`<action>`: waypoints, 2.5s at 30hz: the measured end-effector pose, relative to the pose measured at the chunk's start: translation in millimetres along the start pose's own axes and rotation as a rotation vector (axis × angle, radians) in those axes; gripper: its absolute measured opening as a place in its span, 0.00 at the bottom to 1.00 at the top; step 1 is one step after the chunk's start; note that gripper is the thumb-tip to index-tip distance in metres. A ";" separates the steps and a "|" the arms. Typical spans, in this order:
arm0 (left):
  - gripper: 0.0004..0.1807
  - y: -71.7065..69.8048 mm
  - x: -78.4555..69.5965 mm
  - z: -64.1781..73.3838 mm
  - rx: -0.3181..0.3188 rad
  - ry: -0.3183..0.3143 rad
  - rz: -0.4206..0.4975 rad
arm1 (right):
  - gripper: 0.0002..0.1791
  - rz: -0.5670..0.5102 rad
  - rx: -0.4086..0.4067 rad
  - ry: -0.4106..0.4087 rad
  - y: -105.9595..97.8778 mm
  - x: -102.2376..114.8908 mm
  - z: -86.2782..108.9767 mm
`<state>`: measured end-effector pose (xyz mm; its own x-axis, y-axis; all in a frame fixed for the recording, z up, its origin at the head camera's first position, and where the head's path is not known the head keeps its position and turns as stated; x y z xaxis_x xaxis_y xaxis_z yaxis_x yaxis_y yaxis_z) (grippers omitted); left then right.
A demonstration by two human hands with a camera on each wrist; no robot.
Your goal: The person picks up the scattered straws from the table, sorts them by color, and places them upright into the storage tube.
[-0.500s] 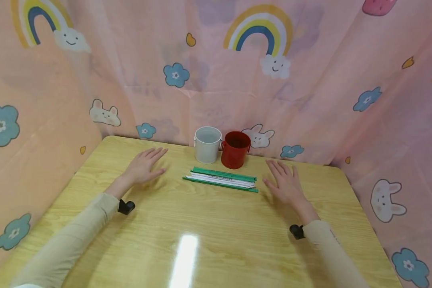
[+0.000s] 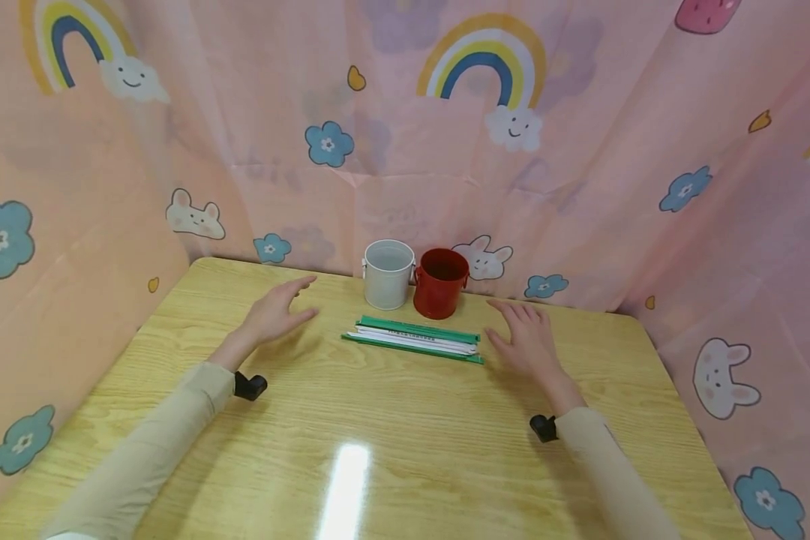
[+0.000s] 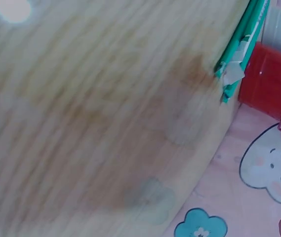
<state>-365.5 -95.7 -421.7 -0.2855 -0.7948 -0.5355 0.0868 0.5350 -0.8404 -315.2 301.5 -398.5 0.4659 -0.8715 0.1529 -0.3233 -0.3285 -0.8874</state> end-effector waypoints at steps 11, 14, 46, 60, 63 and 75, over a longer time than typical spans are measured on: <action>0.37 6.4 -4.5 -13.0 -0.017 -0.067 0.291 | 0.24 -0.008 -0.092 -0.051 1.2 9.7 -17.1; 0.38 8.9 -6.6 -16.9 -0.021 -0.086 0.369 | 0.24 -0.023 -0.121 -0.061 0.4 11.6 -19.8; 0.47 42.7 -26.5 -71.2 0.030 -0.086 0.792 | 0.30 -0.348 0.024 0.082 48.0 29.1 -39.5; 0.47 61.7 -34.5 -88.8 0.015 -0.103 0.843 | 0.27 -0.500 0.117 0.076 72.4 46.3 -47.0; 0.48 61.5 -36.3 -91.9 -0.003 -0.113 0.864 | 0.24 -0.535 0.146 0.083 78.4 48.3 -46.9; 0.44 67.2 -44.4 -102.5 -0.024 -0.075 0.881 | 0.17 -0.557 0.251 0.077 94.9 57.5 -52.4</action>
<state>-444.8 4.9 -445.9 -0.0604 -0.1073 -0.9924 0.2256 0.9670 -0.1183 -362.3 201.1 -451.1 0.4451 -0.6203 0.6458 0.1596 -0.6547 -0.7388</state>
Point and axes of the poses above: each hand's wrist, its own z-axis away from the middle knuckle, its own y-axis out of the palm, x = y × z, the point moved 9 cm from there along -z, towards the middle knuckle, and after that the axes turned 4 degrees about -y, right-handed, at the moved point
